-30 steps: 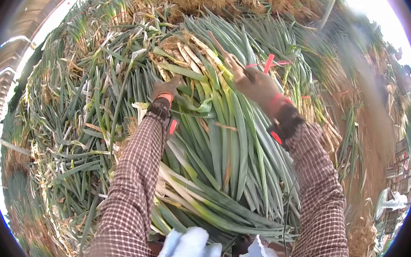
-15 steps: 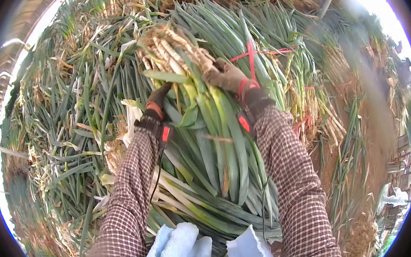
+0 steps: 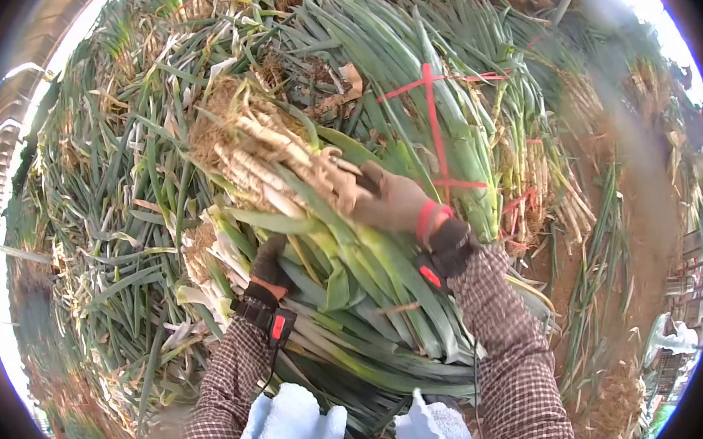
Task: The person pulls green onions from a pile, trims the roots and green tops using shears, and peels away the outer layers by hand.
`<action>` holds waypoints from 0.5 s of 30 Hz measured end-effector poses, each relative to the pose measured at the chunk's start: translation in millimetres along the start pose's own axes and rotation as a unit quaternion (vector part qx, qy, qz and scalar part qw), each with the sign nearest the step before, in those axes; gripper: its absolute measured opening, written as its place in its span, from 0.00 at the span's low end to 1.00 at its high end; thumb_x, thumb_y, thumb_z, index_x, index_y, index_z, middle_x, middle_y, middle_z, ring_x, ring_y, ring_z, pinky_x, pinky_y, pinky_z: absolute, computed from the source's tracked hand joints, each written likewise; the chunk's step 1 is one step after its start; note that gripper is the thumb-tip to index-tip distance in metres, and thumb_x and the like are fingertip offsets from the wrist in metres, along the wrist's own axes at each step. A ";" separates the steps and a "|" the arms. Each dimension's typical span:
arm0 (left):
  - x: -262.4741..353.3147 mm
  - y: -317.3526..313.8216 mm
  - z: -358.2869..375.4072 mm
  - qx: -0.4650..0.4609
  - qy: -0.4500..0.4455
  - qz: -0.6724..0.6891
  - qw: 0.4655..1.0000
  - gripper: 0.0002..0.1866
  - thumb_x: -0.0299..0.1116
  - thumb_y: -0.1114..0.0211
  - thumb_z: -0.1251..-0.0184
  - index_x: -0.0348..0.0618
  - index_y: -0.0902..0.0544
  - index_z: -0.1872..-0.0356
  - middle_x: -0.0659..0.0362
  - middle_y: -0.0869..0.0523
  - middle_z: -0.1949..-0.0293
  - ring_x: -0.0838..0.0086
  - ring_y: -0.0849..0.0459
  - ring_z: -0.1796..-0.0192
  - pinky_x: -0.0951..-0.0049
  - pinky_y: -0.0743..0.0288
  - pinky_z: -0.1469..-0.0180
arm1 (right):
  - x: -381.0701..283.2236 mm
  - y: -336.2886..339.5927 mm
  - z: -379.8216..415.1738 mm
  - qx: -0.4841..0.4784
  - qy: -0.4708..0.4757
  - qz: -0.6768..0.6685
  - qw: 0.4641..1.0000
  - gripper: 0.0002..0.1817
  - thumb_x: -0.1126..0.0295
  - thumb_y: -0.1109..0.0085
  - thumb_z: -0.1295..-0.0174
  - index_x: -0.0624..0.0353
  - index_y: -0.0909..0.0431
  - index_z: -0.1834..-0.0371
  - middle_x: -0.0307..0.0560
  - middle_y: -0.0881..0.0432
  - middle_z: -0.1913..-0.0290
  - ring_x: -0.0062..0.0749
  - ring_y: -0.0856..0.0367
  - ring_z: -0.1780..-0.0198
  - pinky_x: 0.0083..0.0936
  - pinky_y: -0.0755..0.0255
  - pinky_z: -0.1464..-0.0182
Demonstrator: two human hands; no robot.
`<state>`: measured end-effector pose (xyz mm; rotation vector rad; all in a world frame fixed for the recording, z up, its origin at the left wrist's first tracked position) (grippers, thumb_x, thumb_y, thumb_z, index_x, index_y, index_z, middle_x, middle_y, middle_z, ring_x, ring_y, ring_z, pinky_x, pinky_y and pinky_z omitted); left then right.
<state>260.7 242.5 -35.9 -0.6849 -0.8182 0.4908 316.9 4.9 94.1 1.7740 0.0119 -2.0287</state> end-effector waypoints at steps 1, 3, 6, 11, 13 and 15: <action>0.6 -17.9 3.2 0.018 0.002 0.009 1.000 0.24 0.38 0.35 0.33 0.45 0.23 0.37 0.52 0.18 0.39 0.56 0.18 0.39 0.47 0.24 0.36 | 2.9 -1.2 -12.1 -0.015 0.071 -0.057 0.996 0.34 0.58 0.31 0.38 0.60 0.32 0.31 0.39 0.23 0.43 0.21 0.25 0.42 0.25 0.28 0.39; -2.7 -31.2 9.7 0.026 -0.034 0.003 0.999 0.22 0.35 0.35 0.35 0.41 0.22 0.40 0.51 0.16 0.44 0.56 0.17 0.43 0.50 0.23 0.36 | 8.9 12.8 6.7 -0.027 0.030 -0.054 0.998 0.32 0.63 0.36 0.33 0.60 0.35 0.29 0.40 0.24 0.41 0.23 0.25 0.42 0.26 0.28 0.38; -28.6 -9.2 31.8 0.038 -0.039 -0.012 0.998 0.22 0.33 0.33 0.37 0.41 0.21 0.42 0.53 0.15 0.47 0.59 0.16 0.44 0.53 0.22 0.37 | 18.3 2.3 43.0 -0.057 0.027 -0.118 0.991 0.27 0.70 0.46 0.26 0.60 0.38 0.26 0.43 0.24 0.38 0.26 0.25 0.41 0.29 0.29 0.36; -73.3 19.6 62.5 0.038 0.016 0.024 0.999 0.22 0.33 0.37 0.35 0.41 0.22 0.40 0.51 0.17 0.41 0.54 0.19 0.39 0.47 0.30 0.31 | 38.3 -10.4 78.3 -0.046 0.002 0.045 0.998 0.33 0.59 0.32 0.40 0.59 0.30 0.34 0.49 0.18 0.45 0.28 0.21 0.44 0.28 0.28 0.39; -76.4 31.0 54.5 0.053 0.027 0.070 0.996 0.22 0.34 0.38 0.34 0.42 0.22 0.39 0.51 0.17 0.41 0.54 0.19 0.38 0.45 0.30 0.30 | 50.6 -14.4 65.3 -0.052 -0.013 0.045 0.998 0.32 0.63 0.30 0.41 0.61 0.30 0.34 0.47 0.19 0.47 0.26 0.22 0.45 0.27 0.28 0.40; -76.8 37.8 52.0 0.065 0.019 0.080 0.995 0.22 0.37 0.40 0.32 0.42 0.22 0.39 0.51 0.16 0.42 0.53 0.18 0.39 0.43 0.30 0.31 | 52.0 -11.2 52.4 -0.040 0.018 0.002 0.999 0.36 0.69 0.29 0.39 0.64 0.34 0.28 0.41 0.23 0.41 0.25 0.26 0.41 0.25 0.30 0.37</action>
Point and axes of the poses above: each hand's wrist, its own z-axis away from the middle knuckle, its own y-axis out of the back of the hand, x = y × z, the point moved 8 cm from there along -z, towards the middle knuckle
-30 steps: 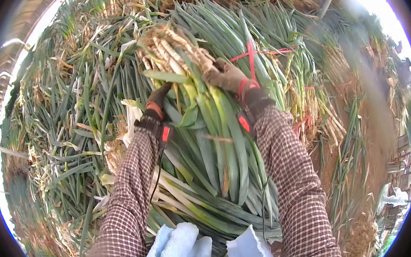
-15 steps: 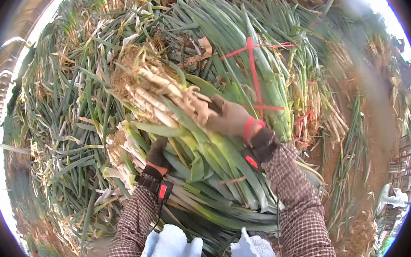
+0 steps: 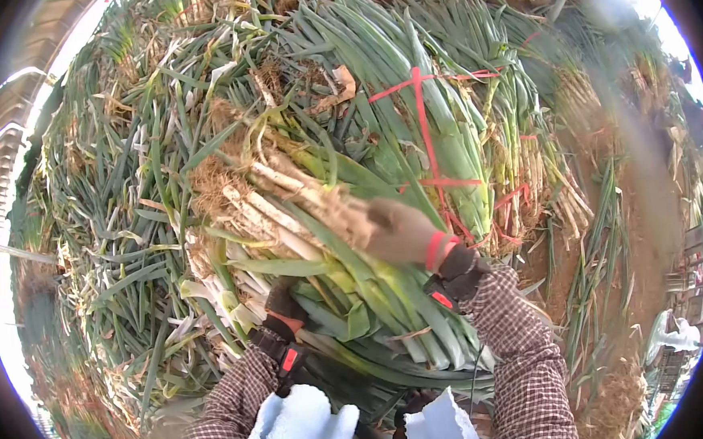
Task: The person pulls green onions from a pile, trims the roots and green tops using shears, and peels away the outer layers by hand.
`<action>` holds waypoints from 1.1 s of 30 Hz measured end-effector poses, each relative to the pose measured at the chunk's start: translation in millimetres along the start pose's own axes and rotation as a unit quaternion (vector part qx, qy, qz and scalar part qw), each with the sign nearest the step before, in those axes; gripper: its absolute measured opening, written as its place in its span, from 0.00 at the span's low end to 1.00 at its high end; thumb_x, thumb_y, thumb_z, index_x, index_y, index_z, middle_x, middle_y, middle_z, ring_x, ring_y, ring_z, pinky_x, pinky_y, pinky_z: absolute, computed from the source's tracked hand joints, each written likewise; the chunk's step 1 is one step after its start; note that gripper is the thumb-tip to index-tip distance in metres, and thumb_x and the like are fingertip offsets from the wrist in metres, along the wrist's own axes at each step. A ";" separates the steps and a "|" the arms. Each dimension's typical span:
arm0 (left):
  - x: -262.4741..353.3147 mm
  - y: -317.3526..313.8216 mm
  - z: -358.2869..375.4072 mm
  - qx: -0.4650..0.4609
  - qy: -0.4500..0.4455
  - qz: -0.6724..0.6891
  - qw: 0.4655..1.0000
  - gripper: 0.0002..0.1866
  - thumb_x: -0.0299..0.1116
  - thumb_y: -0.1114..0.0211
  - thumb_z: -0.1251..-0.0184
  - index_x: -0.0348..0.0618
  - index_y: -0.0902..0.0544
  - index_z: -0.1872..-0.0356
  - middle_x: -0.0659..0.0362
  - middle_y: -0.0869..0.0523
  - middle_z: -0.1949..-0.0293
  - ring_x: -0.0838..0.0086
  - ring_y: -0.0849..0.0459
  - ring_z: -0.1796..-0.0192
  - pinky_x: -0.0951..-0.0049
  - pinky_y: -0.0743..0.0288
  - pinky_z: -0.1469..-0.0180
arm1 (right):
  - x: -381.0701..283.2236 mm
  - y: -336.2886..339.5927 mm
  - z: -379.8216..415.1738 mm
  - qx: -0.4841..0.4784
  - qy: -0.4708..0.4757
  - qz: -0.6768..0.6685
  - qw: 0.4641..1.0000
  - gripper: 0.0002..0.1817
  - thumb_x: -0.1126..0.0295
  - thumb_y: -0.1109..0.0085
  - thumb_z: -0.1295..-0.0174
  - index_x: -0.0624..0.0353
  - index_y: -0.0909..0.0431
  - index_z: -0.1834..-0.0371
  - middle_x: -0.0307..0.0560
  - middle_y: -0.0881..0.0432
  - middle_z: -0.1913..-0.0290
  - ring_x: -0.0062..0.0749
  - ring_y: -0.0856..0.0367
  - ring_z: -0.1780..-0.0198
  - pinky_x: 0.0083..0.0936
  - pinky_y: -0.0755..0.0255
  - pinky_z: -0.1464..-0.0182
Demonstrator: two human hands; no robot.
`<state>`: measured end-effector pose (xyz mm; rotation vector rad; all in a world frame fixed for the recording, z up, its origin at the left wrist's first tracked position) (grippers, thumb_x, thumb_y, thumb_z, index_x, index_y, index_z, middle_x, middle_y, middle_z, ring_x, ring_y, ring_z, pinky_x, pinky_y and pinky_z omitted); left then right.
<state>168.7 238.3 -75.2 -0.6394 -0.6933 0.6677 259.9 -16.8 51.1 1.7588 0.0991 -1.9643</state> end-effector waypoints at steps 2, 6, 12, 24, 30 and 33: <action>-1.0 -3.6 -0.4 0.020 -0.005 -0.026 0.999 0.21 0.38 0.40 0.31 0.42 0.22 0.40 0.50 0.16 0.42 0.53 0.18 0.40 0.44 0.29 0.32 | 22.5 42.0 4.6 0.087 -0.002 -0.031 0.996 0.31 0.70 0.30 0.38 0.65 0.30 0.32 0.39 0.21 0.45 0.26 0.22 0.47 0.26 0.27 0.44; -1.4 1.6 -12.2 0.004 -0.039 -0.025 0.999 0.19 0.37 0.37 0.31 0.42 0.21 0.42 0.51 0.15 0.46 0.57 0.15 0.44 0.50 0.23 0.37 | -25.0 90.1 54.1 0.178 -0.062 0.163 0.968 0.19 0.61 0.37 0.34 0.60 0.22 0.44 0.49 0.13 0.60 0.37 0.14 0.60 0.35 0.24 0.59; 0.6 -14.7 -4.6 0.025 -0.030 -0.026 0.999 0.17 0.35 0.35 0.32 0.41 0.20 0.44 0.54 0.13 0.50 0.59 0.14 0.48 0.52 0.20 0.41 | -28.8 82.6 30.1 0.186 -0.114 0.375 0.901 0.20 0.47 0.49 0.30 0.52 0.19 0.55 0.61 0.15 0.66 0.58 0.14 0.63 0.49 0.24 0.64; 3.3 -11.5 -14.5 0.050 -0.059 -0.062 0.995 0.19 0.35 0.36 0.32 0.40 0.22 0.43 0.50 0.15 0.49 0.54 0.15 0.48 0.47 0.21 0.41 | -77.7 36.1 -51.2 0.139 -0.089 0.176 0.970 0.25 0.44 0.45 0.32 0.57 0.14 0.57 0.46 0.15 0.72 0.32 0.15 0.70 0.34 0.24 0.64; 5.4 -9.5 -23.3 0.028 -0.085 -0.052 0.995 0.19 0.37 0.36 0.33 0.42 0.21 0.43 0.50 0.16 0.49 0.54 0.15 0.48 0.48 0.21 0.42 | -88.4 16.1 -8.9 0.016 -0.171 0.117 0.978 0.24 0.46 0.39 0.34 0.57 0.14 0.54 0.48 0.16 0.72 0.33 0.18 0.71 0.34 0.26 0.65; -4.0 -10.7 -24.5 0.023 -0.066 -0.051 0.996 0.19 0.38 0.36 0.32 0.43 0.20 0.43 0.51 0.15 0.49 0.54 0.15 0.49 0.47 0.20 0.44 | -104.6 37.1 -3.4 0.203 -0.051 0.357 0.911 0.23 0.49 0.36 0.34 0.60 0.14 0.55 0.45 0.17 0.74 0.31 0.19 0.73 0.30 0.28 0.68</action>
Point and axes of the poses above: each hand's wrist, its own z-axis away from the middle knuckle, its own y-axis out of the back of the hand, x = y × z, the point moved 8 cm from there along -z, towards the middle knuckle
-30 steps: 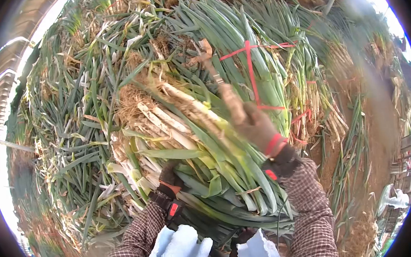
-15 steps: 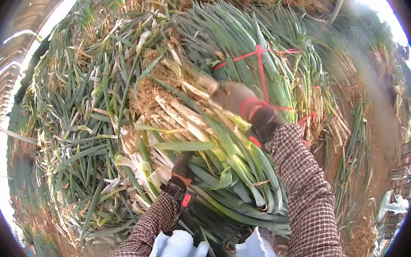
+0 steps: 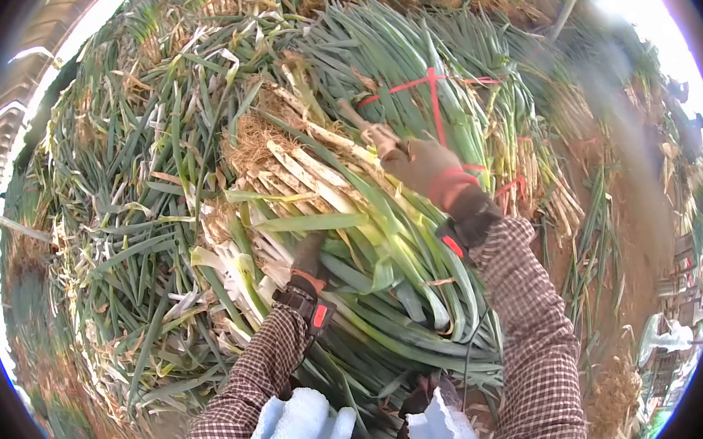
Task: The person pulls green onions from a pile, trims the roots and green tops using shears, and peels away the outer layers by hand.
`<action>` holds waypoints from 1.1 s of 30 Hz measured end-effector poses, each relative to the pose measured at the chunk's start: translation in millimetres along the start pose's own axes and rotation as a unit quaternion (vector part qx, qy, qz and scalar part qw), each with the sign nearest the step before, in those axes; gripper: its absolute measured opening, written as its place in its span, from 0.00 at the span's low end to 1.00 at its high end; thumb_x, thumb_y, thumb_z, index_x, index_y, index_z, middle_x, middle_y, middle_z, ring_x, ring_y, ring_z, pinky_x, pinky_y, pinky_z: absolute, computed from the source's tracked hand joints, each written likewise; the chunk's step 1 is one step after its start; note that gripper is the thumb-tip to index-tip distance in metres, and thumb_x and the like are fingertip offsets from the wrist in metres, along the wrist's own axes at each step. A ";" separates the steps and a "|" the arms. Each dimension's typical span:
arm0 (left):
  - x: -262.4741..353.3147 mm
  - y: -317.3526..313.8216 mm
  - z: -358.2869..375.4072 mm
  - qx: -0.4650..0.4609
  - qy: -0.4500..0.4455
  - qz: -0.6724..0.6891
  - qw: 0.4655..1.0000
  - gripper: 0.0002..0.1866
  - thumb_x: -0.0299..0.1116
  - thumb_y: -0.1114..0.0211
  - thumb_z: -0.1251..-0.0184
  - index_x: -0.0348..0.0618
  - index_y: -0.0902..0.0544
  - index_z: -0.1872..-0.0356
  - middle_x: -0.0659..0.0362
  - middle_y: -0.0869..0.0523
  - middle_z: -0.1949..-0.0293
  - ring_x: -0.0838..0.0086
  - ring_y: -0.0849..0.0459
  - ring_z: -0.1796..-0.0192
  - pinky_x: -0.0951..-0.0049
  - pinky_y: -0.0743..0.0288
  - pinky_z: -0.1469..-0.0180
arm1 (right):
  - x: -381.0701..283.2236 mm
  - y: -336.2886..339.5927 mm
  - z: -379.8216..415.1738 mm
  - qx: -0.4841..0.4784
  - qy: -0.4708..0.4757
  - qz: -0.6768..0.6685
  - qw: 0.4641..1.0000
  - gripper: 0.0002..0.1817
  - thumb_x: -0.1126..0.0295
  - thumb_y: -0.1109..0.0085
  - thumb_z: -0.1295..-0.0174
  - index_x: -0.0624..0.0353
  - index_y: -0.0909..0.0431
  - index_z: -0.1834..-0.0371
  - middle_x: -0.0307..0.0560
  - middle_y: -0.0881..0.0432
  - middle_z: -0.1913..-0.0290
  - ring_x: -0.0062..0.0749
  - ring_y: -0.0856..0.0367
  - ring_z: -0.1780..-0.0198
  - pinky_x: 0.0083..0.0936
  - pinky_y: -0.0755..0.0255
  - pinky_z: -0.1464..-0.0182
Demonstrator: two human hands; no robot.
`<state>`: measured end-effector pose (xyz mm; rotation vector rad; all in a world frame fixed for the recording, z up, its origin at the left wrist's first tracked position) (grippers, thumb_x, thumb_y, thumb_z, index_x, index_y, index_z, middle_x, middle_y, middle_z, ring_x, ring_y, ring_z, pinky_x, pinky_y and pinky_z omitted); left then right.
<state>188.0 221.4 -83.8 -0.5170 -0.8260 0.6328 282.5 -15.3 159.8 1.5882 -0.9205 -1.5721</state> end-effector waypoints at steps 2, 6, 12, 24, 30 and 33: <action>10.4 0.0 -3.6 -0.002 -0.046 -0.014 0.999 0.19 0.40 0.35 0.31 0.44 0.20 0.43 0.51 0.15 0.50 0.52 0.15 0.49 0.44 0.21 0.46 | 2.3 1.8 8.5 -0.026 -0.023 -0.036 0.999 0.22 0.49 0.37 0.33 0.61 0.15 0.58 0.40 0.22 0.77 0.20 0.22 0.72 0.24 0.30 0.69; 10.0 -6.2 6.3 0.024 0.022 -0.029 0.999 0.18 0.40 0.34 0.32 0.44 0.19 0.45 0.53 0.14 0.50 0.56 0.15 0.50 0.48 0.19 0.47 | 15.9 -1.9 71.3 -0.090 -0.012 -0.148 0.985 0.23 0.48 0.42 0.31 0.61 0.16 0.61 0.40 0.22 0.76 0.19 0.25 0.71 0.26 0.29 0.67; 26.5 -23.9 27.5 -0.027 -0.099 -0.118 0.988 0.18 0.28 0.33 0.40 0.36 0.18 0.48 0.59 0.15 0.57 0.71 0.17 0.57 0.70 0.22 0.51 | 84.7 19.4 163.6 0.004 -0.069 -0.177 0.982 0.15 0.58 0.40 0.31 0.60 0.18 0.60 0.30 0.24 0.73 0.14 0.30 0.71 0.22 0.32 0.68; 49.5 -63.8 24.4 0.038 -0.189 -0.351 0.916 0.17 0.26 0.44 0.27 0.41 0.22 0.39 0.55 0.14 0.48 0.70 0.15 0.49 0.70 0.23 0.44 | 60.0 3.7 219.7 -0.027 -0.024 -0.063 0.997 0.16 0.58 0.31 0.43 0.56 0.22 0.60 0.58 0.17 0.68 0.59 0.16 0.61 0.40 0.23 0.61; 28.5 -29.4 93.2 0.114 -0.187 -0.323 0.921 0.36 0.34 0.25 0.41 0.26 0.29 0.35 0.52 0.15 0.51 0.70 0.16 0.51 0.71 0.20 0.49 | 110.0 -10.5 284.9 0.021 -0.170 -0.188 0.967 0.14 0.61 0.34 0.37 0.59 0.20 0.55 0.47 0.16 0.70 0.38 0.15 0.69 0.29 0.25 0.66; 7.9 -19.7 93.4 0.107 -0.117 -0.384 0.909 0.30 0.28 0.31 0.37 0.28 0.30 0.36 0.50 0.18 0.49 0.65 0.14 0.54 0.68 0.15 0.53 | 135.7 -13.9 282.8 -0.034 -0.335 -0.405 0.850 0.15 0.60 0.37 0.32 0.63 0.20 0.56 0.31 0.19 0.70 0.20 0.22 0.70 0.23 0.30 0.70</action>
Point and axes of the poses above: each hand's wrist, its own z-axis away from the middle knuckle, its own y-axis out of the back of the hand, x = y × z, the point moved 8 cm from there along -z, towards the middle knuckle
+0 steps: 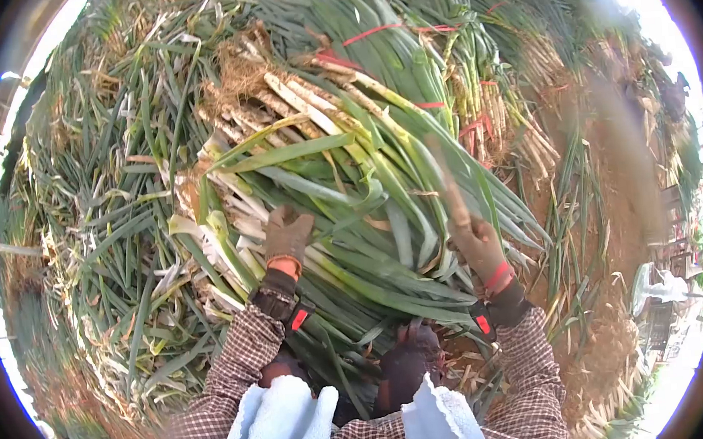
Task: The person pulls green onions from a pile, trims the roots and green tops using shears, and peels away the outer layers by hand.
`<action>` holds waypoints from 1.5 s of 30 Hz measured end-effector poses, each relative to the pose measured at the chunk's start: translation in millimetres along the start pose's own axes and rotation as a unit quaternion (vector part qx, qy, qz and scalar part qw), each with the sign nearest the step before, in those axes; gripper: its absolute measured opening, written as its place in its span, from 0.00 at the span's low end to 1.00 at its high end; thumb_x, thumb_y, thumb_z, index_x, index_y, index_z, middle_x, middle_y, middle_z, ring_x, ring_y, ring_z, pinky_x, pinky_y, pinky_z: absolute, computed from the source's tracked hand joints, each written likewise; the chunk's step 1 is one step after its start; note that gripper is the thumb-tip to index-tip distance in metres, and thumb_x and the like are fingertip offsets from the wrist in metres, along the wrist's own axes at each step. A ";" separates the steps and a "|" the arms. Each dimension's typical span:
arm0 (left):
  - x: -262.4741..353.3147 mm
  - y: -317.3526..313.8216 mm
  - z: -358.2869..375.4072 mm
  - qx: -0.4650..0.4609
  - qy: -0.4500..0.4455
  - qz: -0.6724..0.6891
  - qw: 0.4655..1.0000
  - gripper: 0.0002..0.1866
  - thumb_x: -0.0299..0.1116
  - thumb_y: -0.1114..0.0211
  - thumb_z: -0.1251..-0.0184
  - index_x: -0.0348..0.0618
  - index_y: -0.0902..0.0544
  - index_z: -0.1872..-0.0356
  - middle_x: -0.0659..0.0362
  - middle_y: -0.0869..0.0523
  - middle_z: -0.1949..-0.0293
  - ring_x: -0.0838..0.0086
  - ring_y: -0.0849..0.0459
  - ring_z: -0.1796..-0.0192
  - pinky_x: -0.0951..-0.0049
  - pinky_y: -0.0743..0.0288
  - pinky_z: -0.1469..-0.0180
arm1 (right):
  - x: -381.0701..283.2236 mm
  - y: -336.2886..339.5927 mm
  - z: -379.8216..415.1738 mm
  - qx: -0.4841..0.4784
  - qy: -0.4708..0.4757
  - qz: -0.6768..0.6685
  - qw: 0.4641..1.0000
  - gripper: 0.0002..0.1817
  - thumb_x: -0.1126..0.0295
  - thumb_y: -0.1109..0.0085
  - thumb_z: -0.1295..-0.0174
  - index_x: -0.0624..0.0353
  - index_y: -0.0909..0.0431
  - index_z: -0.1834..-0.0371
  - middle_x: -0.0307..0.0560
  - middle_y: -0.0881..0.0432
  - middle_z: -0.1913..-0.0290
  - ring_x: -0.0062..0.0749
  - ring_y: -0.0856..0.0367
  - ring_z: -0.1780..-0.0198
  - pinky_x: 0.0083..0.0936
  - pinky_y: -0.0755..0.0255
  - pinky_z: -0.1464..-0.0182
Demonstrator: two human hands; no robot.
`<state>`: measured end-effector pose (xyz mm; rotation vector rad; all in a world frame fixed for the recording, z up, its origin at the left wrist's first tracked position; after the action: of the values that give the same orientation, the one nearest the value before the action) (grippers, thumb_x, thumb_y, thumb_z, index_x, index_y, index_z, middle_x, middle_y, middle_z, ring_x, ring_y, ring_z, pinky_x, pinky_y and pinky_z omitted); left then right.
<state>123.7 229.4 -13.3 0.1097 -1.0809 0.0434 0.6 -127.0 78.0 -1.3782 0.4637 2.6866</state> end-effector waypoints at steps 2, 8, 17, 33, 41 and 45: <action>6.2 -10.1 15.2 -0.030 0.052 0.053 0.997 0.28 0.27 0.33 0.35 0.28 0.30 0.36 0.49 0.19 0.48 0.65 0.13 0.55 0.68 0.12 0.54 | -30.7 -15.8 3.5 -0.035 0.164 0.102 0.980 0.15 0.60 0.37 0.33 0.63 0.19 0.55 0.33 0.21 0.72 0.17 0.24 0.70 0.20 0.31 0.68; 7.2 -32.0 -30.5 -0.034 0.033 -0.016 0.999 0.37 0.44 0.25 0.44 0.29 0.26 0.37 0.42 0.16 0.45 0.56 0.13 0.50 0.65 0.19 0.47 | -77.5 -20.1 0.8 -0.013 0.296 0.285 0.912 0.15 0.59 0.33 0.40 0.58 0.17 0.57 0.52 0.17 0.68 0.42 0.17 0.69 0.33 0.25 0.62; 38.3 -39.7 -42.4 0.086 0.061 -0.089 0.990 0.47 0.41 0.21 0.49 0.22 0.34 0.32 0.37 0.20 0.42 0.50 0.16 0.47 0.55 0.22 0.43 | -52.6 -43.4 50.7 -0.032 0.321 0.387 0.864 0.21 0.59 0.27 0.47 0.54 0.21 0.53 0.52 0.14 0.64 0.54 0.15 0.63 0.41 0.22 0.61; -24.6 -12.8 -5.0 -0.060 0.136 0.229 0.962 0.13 0.33 0.35 0.33 0.36 0.16 0.52 0.49 0.12 0.62 0.61 0.11 0.62 0.59 0.13 0.58 | -52.0 -102.1 18.3 -0.083 0.316 0.498 0.803 0.21 0.53 0.30 0.45 0.53 0.24 0.57 0.52 0.15 0.68 0.53 0.15 0.65 0.45 0.23 0.64; 38.1 -26.4 -30.7 0.087 0.017 -0.179 0.980 0.22 0.45 0.31 0.34 0.38 0.21 0.48 0.47 0.12 0.58 0.53 0.13 0.53 0.56 0.21 0.51 | -110.7 -187.8 -49.1 -0.072 0.326 0.539 0.773 0.23 0.46 0.35 0.41 0.56 0.23 0.59 0.56 0.14 0.66 0.57 0.15 0.64 0.49 0.23 0.62; 32.9 -37.7 -74.9 0.067 -0.031 -0.222 0.972 0.27 0.48 0.27 0.39 0.34 0.23 0.52 0.47 0.13 0.59 0.56 0.13 0.56 0.58 0.21 0.56 | -129.8 -200.2 -65.7 -0.061 0.367 0.478 0.795 0.24 0.45 0.36 0.41 0.55 0.22 0.57 0.58 0.14 0.66 0.58 0.15 0.63 0.49 0.23 0.61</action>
<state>208.3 199.5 -21.7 0.4748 -1.0942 -0.2916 171.0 50.9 101.0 -2.8503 1.3918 2.6255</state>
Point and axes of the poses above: each hand's wrist, its own z-axis away from the middle knuckle, its own y-axis out of the back of the hand, x = y × z, the point moved 8 cm from there along -z, towards the middle knuckle
